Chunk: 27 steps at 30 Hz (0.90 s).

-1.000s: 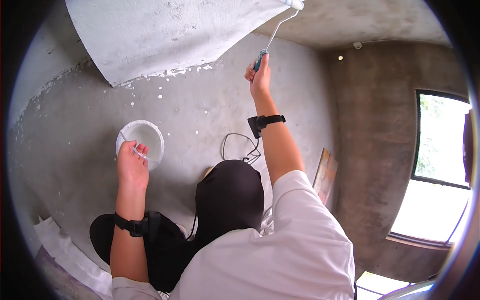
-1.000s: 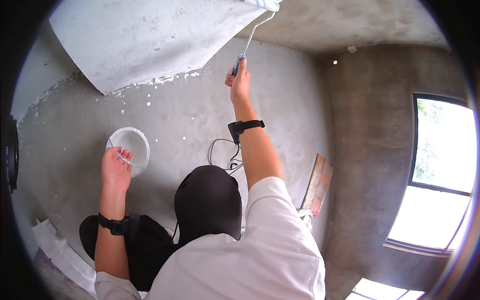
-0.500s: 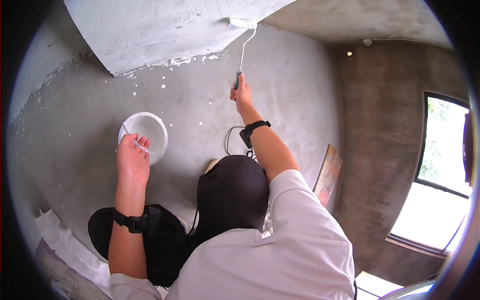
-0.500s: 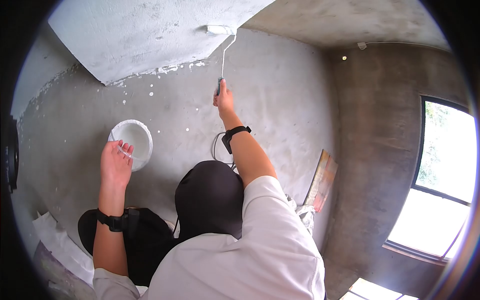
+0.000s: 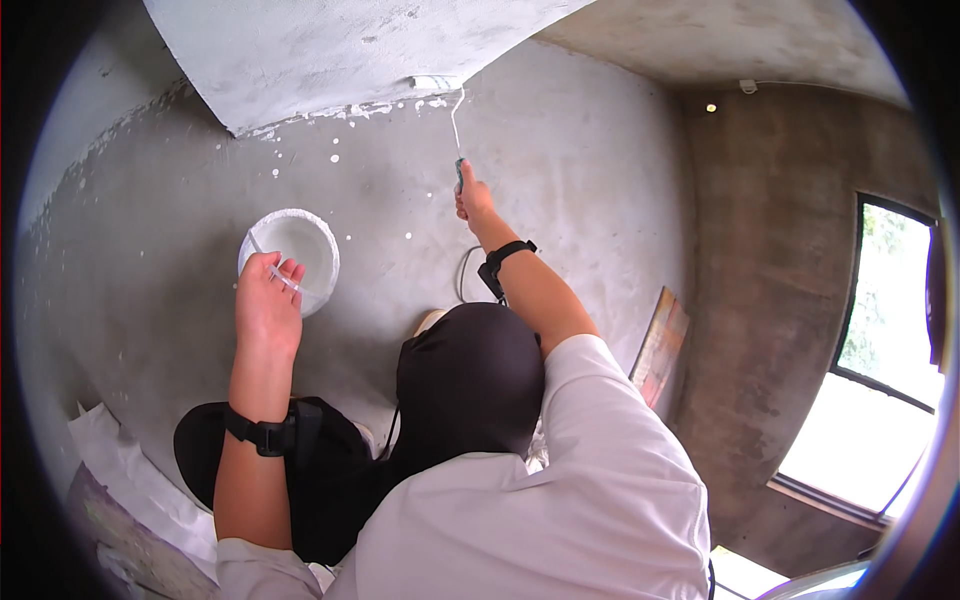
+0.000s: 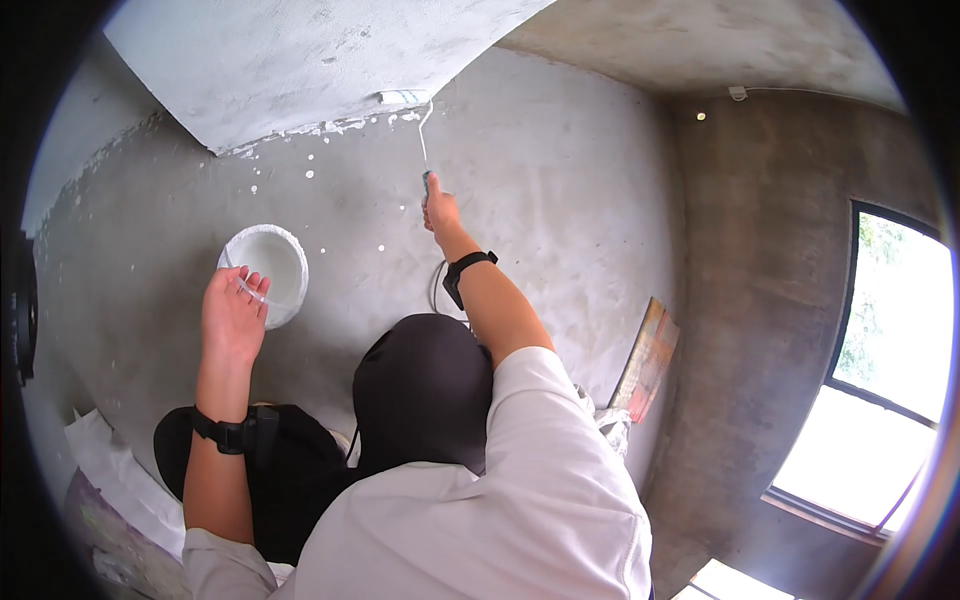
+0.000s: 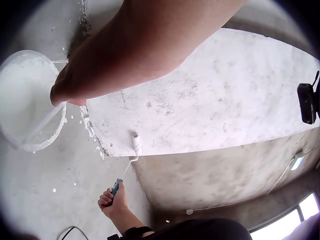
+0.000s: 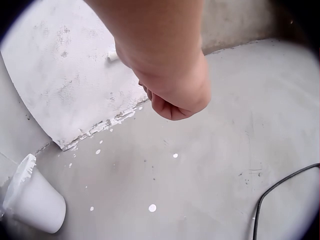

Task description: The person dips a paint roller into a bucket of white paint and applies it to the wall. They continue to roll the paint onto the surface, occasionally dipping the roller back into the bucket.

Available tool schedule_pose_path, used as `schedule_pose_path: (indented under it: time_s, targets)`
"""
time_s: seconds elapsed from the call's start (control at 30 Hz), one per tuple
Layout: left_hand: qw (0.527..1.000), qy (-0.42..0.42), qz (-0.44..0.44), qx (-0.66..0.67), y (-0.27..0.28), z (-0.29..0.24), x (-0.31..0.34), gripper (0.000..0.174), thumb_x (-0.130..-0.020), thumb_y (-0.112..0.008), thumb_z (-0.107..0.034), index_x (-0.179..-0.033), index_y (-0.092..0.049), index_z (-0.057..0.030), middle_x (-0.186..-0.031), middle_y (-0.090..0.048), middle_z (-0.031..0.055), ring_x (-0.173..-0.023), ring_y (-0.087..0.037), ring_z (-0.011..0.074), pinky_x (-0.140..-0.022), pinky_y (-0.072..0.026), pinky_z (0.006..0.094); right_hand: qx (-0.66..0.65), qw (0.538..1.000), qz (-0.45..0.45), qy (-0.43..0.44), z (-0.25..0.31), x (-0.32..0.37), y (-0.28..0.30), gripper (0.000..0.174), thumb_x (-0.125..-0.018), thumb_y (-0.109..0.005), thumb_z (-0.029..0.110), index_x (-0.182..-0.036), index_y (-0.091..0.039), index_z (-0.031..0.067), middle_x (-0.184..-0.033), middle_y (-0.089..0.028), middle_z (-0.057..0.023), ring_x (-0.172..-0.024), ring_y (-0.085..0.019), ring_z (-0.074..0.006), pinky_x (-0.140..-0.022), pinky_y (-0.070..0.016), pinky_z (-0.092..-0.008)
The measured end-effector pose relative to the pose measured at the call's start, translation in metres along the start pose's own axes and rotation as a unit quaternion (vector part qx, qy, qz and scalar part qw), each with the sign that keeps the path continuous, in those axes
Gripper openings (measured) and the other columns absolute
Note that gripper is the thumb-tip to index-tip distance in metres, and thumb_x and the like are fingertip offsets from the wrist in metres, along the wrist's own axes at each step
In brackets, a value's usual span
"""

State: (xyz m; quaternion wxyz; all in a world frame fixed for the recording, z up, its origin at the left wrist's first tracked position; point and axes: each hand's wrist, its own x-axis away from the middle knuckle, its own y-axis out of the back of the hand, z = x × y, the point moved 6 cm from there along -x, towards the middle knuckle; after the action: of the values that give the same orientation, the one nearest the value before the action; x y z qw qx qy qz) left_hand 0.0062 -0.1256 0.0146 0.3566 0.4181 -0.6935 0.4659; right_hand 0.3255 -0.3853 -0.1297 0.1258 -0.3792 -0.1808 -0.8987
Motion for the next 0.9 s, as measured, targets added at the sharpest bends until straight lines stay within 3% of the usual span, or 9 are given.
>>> schedule_pose_path:
  time_s: [0.47, 0.9]
  targets:
    - [1.0, 0.002, -0.009, 0.016, 0.001, -0.001, 0.001, 0.032, -0.086, -0.061, -0.03, -0.109, -0.052, -0.01, -0.113, -0.05, 0.0037, -0.115, -0.05, 0.0202, -0.101, -0.0314, 0.0323, 0.018, 0.987, 0.018, -0.16, 0.01, -0.015, -0.012, 0.061, -0.088, -0.055, 0.07, -0.07, -0.044, 0.0126, -0.054, -0.032, 0.008, -0.041, -0.026, -0.005, -0.039, -0.022, -0.0204]
    - [0.999, -0.005, -0.005, 0.038, 0.001, -0.002, 0.001, 0.033, -0.083, -0.063, -0.03, -0.108, -0.053, -0.0106, -0.113, -0.049, 0.0036, -0.114, -0.05, 0.0199, -0.101, -0.0314, 0.0323, 0.036, 0.992, 0.019, -0.12, 0.029, 0.01, 0.013, 0.061, -0.089, -0.055, 0.07, -0.068, -0.044, 0.0133, -0.052, -0.03, 0.0089, -0.041, -0.025, -0.0054, -0.04, -0.0197, -0.0221]
